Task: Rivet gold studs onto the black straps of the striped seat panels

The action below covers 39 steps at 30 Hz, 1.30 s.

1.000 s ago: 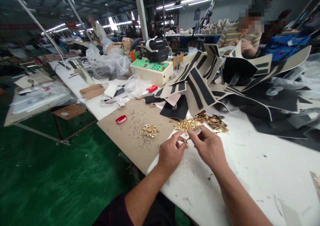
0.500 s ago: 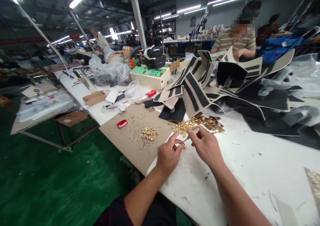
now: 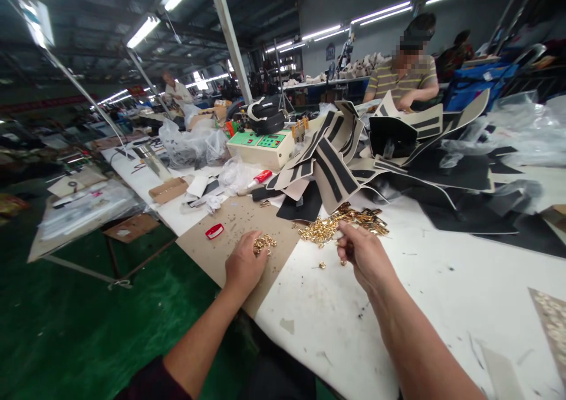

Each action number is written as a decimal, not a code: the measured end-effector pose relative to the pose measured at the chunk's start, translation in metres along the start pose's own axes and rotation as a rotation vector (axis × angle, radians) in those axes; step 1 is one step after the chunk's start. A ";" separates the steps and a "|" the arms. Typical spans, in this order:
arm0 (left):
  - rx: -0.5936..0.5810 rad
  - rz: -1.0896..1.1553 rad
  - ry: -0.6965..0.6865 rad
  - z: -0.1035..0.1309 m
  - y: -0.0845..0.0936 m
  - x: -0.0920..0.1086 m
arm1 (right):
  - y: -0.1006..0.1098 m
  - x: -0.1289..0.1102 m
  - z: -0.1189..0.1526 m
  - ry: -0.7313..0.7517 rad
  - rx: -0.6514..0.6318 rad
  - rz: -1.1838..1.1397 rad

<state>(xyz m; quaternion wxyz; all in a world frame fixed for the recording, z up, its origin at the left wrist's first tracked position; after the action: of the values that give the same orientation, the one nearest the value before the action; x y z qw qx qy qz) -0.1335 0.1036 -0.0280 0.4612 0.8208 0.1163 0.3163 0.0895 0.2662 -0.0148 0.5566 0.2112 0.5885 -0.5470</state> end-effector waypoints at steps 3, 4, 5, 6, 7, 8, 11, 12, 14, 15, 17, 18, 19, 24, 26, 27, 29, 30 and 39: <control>0.016 0.054 -0.092 0.008 -0.006 0.019 | 0.000 -0.002 0.000 -0.015 0.004 -0.048; -0.002 0.092 -0.134 0.012 -0.011 0.029 | 0.000 -0.003 0.000 -0.022 0.010 -0.070; -0.029 0.130 -0.178 0.015 -0.016 0.041 | 0.000 -0.004 0.000 -0.032 0.014 -0.094; -0.064 0.165 -0.224 0.019 -0.023 0.054 | 0.000 -0.005 0.000 -0.044 0.018 -0.118; -0.103 0.193 -0.265 0.021 -0.029 0.066 | 0.000 -0.006 0.000 -0.054 0.019 -0.138; -0.141 0.212 -0.299 0.023 -0.036 0.078 | 0.000 -0.007 0.000 -0.064 0.019 -0.154; -0.233 0.206 -0.353 0.024 -0.054 0.107 | 0.001 -0.009 -0.002 -0.084 0.021 -0.190; -0.258 0.193 -0.363 0.024 -0.059 0.114 | 0.002 -0.010 -0.002 -0.084 0.023 -0.200; -0.305 0.153 -0.382 0.022 -0.067 0.124 | 0.003 -0.011 -0.004 -0.071 0.027 -0.228; -0.325 0.132 -0.391 0.021 -0.070 0.127 | 0.004 -0.012 -0.005 -0.059 0.031 -0.244; -0.353 0.100 -0.408 0.020 -0.075 0.130 | 0.005 -0.014 -0.007 -0.032 0.045 -0.272; -0.362 0.092 -0.414 0.019 -0.076 0.130 | 0.006 -0.014 -0.007 -0.019 0.054 -0.283; -0.366 0.089 -0.418 0.019 -0.077 0.130 | 0.007 -0.015 -0.008 -0.007 0.066 -0.291; -0.388 0.105 -0.444 0.019 -0.077 0.127 | 0.007 -0.016 -0.009 0.012 0.103 -0.295; -0.395 0.117 -0.459 0.020 -0.077 0.128 | 0.007 -0.014 -0.009 0.017 0.103 -0.283; -0.398 0.127 -0.463 0.020 -0.077 0.129 | 0.007 -0.013 -0.009 0.022 0.102 -0.275; -0.410 0.155 -0.459 0.021 -0.079 0.130 | 0.007 -0.012 -0.008 0.032 0.098 -0.259; -0.417 0.176 -0.451 0.021 -0.080 0.131 | 0.007 -0.012 -0.008 0.036 0.099 -0.250; -0.430 1.015 0.260 0.012 -0.062 0.102 | 0.004 -0.009 -0.003 0.130 0.115 -0.082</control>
<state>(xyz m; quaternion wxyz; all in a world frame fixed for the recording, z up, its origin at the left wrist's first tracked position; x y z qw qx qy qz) -0.0408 0.1780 -0.0420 0.3902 0.6156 -0.3041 0.6134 0.0937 0.2735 -0.0093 0.4815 0.2536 0.5993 -0.5871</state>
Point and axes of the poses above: each hand's wrist, its own z-axis away from the middle knuckle, its own y-axis out of the back of the hand, x = y × z, the point moved 1 cm from there along -z, towards the middle knuckle, and after that the axes turned 2 degrees about x, right-handed, at the moved point
